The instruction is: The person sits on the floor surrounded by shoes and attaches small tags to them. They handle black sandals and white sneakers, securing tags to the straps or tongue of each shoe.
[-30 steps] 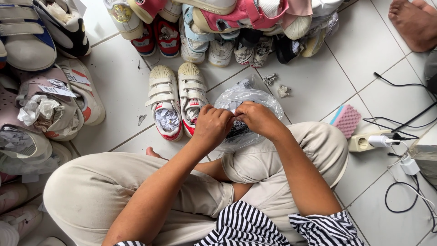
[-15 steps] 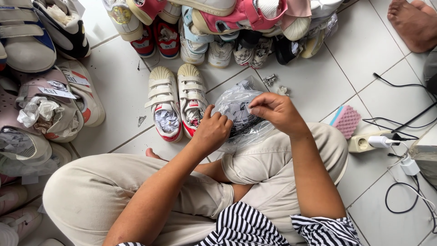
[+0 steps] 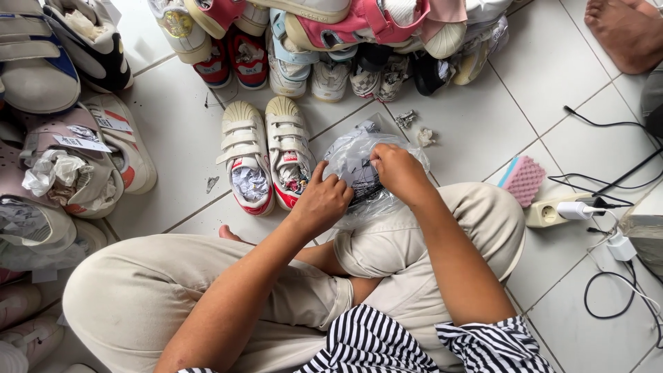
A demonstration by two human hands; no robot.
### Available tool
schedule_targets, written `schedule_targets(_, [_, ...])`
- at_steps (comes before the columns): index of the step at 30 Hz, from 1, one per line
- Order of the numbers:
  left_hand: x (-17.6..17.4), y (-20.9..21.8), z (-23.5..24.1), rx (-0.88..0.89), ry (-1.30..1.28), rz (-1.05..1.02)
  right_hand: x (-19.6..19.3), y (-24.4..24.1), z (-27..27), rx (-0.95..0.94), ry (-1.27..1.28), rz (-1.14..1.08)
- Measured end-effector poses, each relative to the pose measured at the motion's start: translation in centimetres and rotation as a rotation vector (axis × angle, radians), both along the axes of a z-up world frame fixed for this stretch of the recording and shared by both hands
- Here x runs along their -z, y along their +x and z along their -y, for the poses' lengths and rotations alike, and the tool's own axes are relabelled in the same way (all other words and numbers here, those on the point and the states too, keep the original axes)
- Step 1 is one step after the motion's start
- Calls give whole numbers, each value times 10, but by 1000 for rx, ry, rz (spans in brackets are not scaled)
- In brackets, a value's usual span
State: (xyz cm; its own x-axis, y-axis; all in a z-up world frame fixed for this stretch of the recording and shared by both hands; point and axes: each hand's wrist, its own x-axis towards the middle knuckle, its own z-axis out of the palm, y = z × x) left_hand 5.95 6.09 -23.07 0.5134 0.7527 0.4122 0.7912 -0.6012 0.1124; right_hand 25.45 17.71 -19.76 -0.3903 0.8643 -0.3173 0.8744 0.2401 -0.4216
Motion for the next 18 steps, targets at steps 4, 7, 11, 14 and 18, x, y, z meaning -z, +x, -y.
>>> schedule_targets(4, [-10, 2, 2, 16, -32, -28, 29, 1, -6, -34, 200, 171])
schedule_targets(7, [-3, 2, 5, 24, 8, -11, 7, -1, -2, -95, 309, 82])
schedule_targets(11, [4, 4, 5, 13, 48, 4, 6, 4, -2, -120, 331, 58])
schedule_targets(14, [4, 4, 5, 6, 70, 12, 2, 5, 2, -121, 300, 32])
schedule_targets(18, [10, 5, 6, -48, 86, 1, -8, -2, 4, -147, 256, 107])
